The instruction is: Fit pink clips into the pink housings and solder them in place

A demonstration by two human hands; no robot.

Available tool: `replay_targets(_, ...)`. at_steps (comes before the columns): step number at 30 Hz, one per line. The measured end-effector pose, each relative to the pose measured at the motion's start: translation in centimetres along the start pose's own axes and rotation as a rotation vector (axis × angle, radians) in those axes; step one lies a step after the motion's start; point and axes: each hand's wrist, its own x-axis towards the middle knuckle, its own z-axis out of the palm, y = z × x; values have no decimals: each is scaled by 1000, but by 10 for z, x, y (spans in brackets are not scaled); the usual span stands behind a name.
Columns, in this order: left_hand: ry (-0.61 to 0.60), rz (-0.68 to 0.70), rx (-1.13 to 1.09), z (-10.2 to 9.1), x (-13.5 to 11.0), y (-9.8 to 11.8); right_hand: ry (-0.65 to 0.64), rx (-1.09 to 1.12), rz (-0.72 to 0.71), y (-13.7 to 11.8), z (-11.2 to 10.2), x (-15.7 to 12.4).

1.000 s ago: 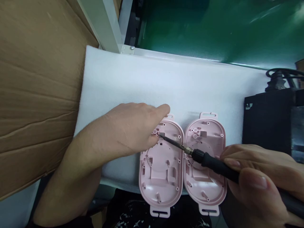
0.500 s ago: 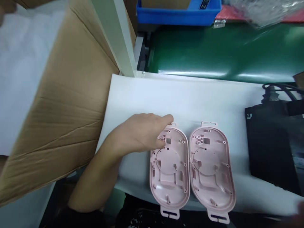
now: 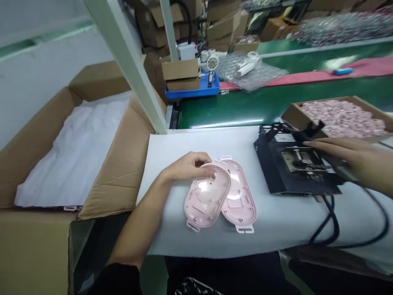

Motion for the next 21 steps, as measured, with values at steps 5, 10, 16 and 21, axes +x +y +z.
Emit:
replay_targets(5,181,-59,103,47,16,5,41,185,41,-7,-1,-4)
replay_targets(10,271,-101,101,68,9,24,374,186,-19,-43,-12,-61)
replay_targets(16,298,162,111,106,10,87,254,770,-94,-151,43,-145)
replay_targets(21,297,360,57,145,37,132,343,1083,152,-169,57,-153)
